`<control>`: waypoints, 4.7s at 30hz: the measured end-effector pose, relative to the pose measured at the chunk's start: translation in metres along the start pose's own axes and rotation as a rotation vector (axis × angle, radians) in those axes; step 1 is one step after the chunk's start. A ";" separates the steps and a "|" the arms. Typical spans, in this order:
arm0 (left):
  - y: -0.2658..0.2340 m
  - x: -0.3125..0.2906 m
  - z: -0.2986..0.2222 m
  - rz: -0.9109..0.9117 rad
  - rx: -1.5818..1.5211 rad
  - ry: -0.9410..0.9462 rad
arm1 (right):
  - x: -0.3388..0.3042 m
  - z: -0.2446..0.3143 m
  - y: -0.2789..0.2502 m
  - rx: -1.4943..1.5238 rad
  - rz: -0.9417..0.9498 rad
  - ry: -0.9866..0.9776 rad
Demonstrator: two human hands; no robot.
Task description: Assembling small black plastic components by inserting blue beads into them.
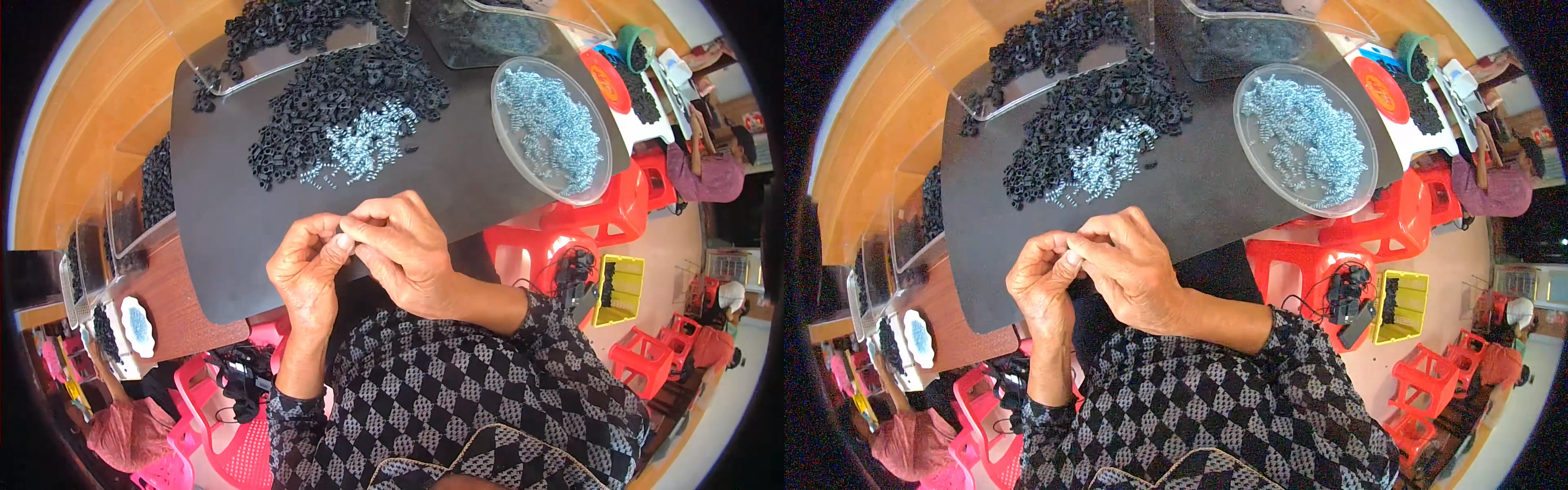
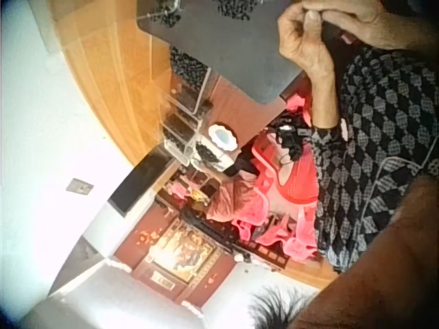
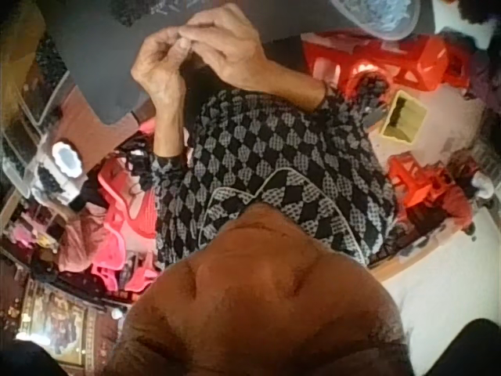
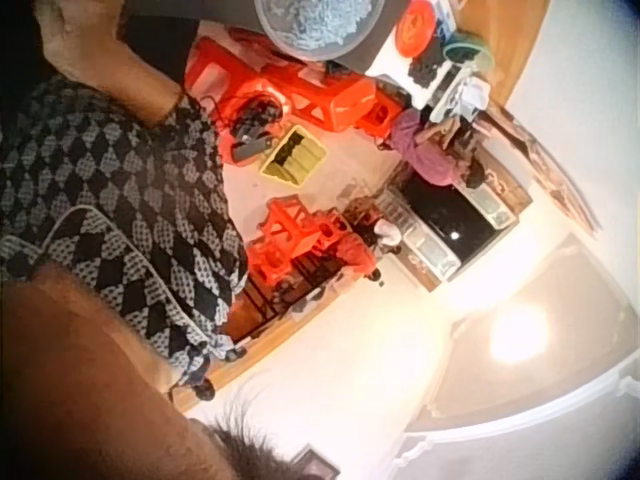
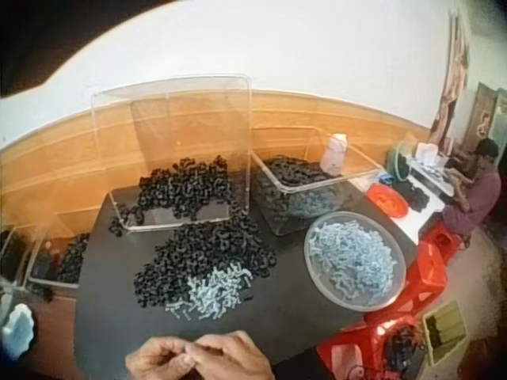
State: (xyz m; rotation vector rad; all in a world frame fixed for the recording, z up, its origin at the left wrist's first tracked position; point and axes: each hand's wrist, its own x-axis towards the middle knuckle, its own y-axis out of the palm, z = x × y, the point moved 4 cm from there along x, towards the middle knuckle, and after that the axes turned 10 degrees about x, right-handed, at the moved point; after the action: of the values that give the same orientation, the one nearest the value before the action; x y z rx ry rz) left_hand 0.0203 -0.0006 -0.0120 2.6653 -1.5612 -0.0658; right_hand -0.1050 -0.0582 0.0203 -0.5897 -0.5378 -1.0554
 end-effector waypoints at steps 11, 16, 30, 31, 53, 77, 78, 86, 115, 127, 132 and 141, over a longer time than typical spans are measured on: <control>0.002 0.002 0.007 0.051 -0.108 -0.064 | 0.031 -0.052 -0.057 -0.601 0.120 0.001; 0.003 0.002 0.007 0.048 -0.099 -0.062 | 0.030 -0.066 -0.047 -0.746 0.201 -0.017; 0.009 0.005 0.002 0.049 -0.257 -0.009 | 0.009 -0.029 -0.010 0.571 -0.030 0.598; 0.011 0.004 -0.001 -0.001 -0.291 -0.009 | 0.003 -0.030 -0.001 0.744 -0.066 0.680; -0.003 -0.006 -0.002 -0.122 -0.136 0.091 | -0.002 -0.014 0.010 0.206 0.136 0.379; 0.004 -0.012 -0.009 -0.151 -0.137 0.063 | 0.001 -0.009 -0.001 0.046 0.058 0.226; 0.006 -0.012 -0.008 -0.149 -0.141 0.051 | 0.002 -0.010 -0.003 0.069 0.021 0.221; 0.014 -0.017 -0.001 -0.218 -0.135 0.161 | -0.017 -0.018 0.014 0.506 -0.147 0.547; 0.001 -0.006 0.007 0.210 -0.361 -0.112 | 0.026 -0.007 -0.021 0.263 0.364 0.273; -0.002 -0.010 0.010 0.175 -0.276 -0.123 | 0.027 -0.009 -0.016 0.177 0.504 0.247; -0.001 -0.010 0.012 0.177 -0.270 -0.113 | 0.030 -0.010 -0.015 0.146 0.533 0.252; -0.003 -0.013 0.010 0.064 -0.151 -0.069 | 0.034 0.001 -0.007 -0.119 0.501 -0.003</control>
State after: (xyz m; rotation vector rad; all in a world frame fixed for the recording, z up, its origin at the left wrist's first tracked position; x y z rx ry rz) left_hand 0.0156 0.0124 -0.0216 2.5219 -1.5906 -0.2642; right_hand -0.0980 -0.0816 0.0444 -0.7818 -0.3053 -0.6123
